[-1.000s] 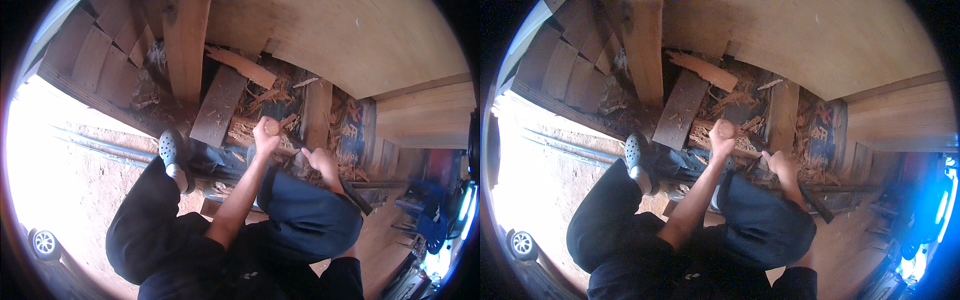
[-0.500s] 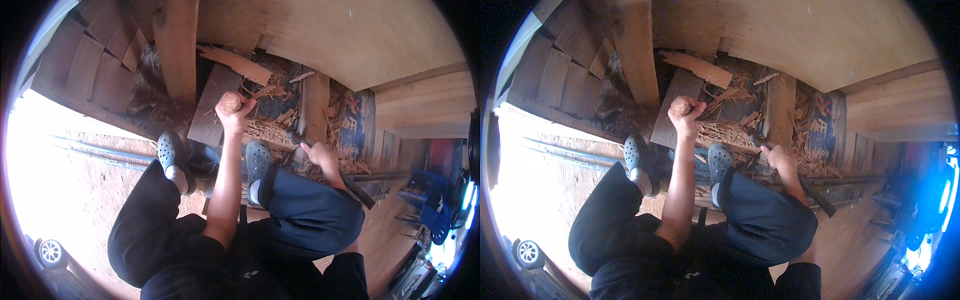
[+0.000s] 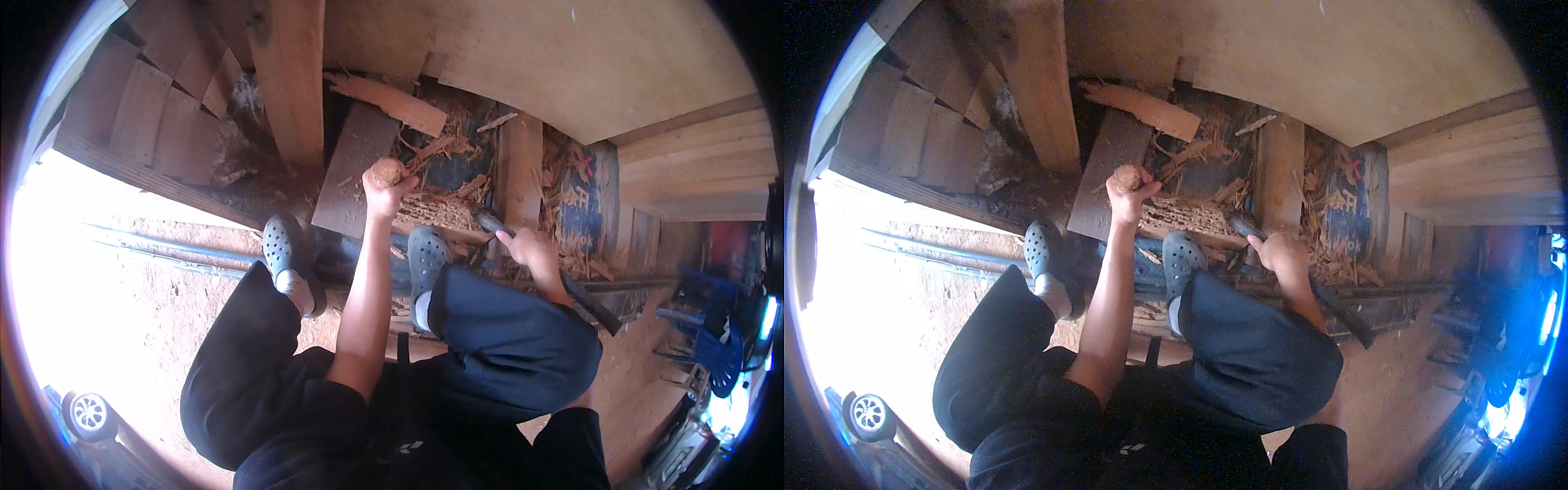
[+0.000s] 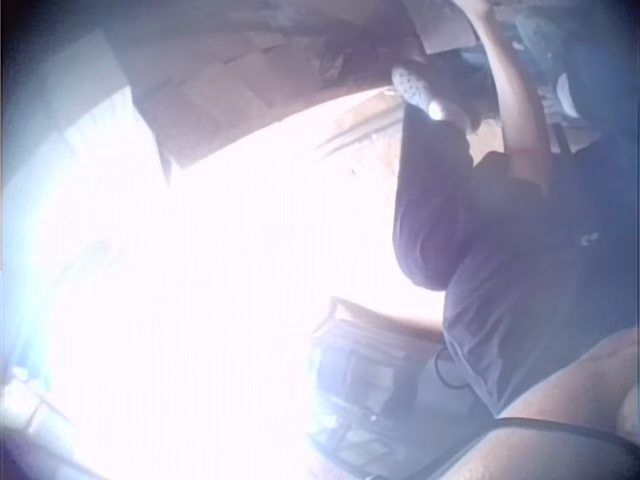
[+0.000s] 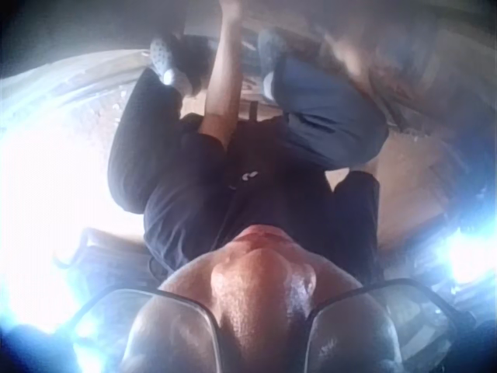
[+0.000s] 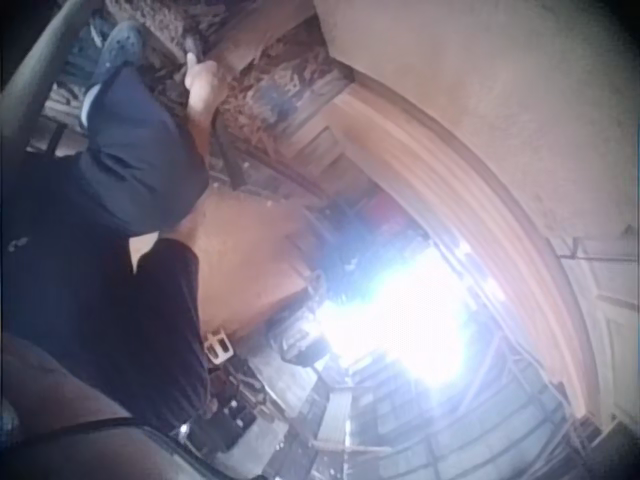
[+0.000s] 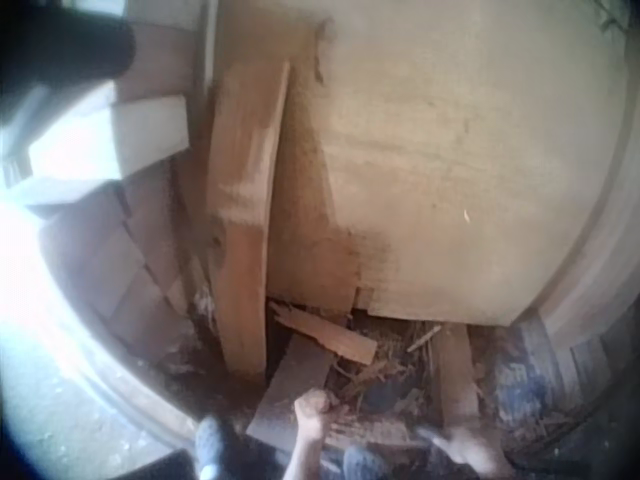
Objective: The person uses a hammer and chisel to carve a piece of wood placed on the floor. They repeatedly strike the chisel to remove wood chips and shape the material.
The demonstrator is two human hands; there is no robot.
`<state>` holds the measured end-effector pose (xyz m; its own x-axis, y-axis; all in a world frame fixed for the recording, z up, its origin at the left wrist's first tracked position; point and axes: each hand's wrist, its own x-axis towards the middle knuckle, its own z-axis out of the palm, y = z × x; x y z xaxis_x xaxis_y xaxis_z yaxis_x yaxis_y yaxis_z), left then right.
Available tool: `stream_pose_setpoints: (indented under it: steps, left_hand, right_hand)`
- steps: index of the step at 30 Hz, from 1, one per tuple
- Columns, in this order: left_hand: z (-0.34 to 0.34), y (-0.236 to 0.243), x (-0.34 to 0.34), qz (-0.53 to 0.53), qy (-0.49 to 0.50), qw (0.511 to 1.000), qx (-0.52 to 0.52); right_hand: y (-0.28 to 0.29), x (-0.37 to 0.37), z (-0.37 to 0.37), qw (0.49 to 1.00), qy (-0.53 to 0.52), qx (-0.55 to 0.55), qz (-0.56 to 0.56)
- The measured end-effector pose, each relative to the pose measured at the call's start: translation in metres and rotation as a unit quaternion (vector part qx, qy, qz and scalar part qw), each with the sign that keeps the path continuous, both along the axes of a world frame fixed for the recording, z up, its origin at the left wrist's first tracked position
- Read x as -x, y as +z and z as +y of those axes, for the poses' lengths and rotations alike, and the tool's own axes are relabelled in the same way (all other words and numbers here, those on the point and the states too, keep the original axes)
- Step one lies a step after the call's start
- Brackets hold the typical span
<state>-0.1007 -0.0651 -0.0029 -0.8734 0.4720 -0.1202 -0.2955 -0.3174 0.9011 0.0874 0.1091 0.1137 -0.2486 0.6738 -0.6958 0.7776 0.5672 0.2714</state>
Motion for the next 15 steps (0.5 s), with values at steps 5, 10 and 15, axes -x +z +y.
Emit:
stream_pose_setpoints:
  steps: [5,10,15]
  left_hand:
    - [0.005,0.007,-0.005,0.208,-0.008,0.974,0.093]
    - [0.017,0.017,-0.021,0.195,-0.053,0.969,0.144]
    - [0.018,0.022,-0.025,0.215,-0.053,0.96,0.172]
  right_hand:
    - [-0.021,-0.042,0.006,0.997,-0.017,-0.021,0.07]
    - [-0.06,-0.111,-0.008,0.965,0.069,-0.014,0.252]
    - [-0.031,-0.13,-0.026,0.904,-0.239,0.031,0.352]
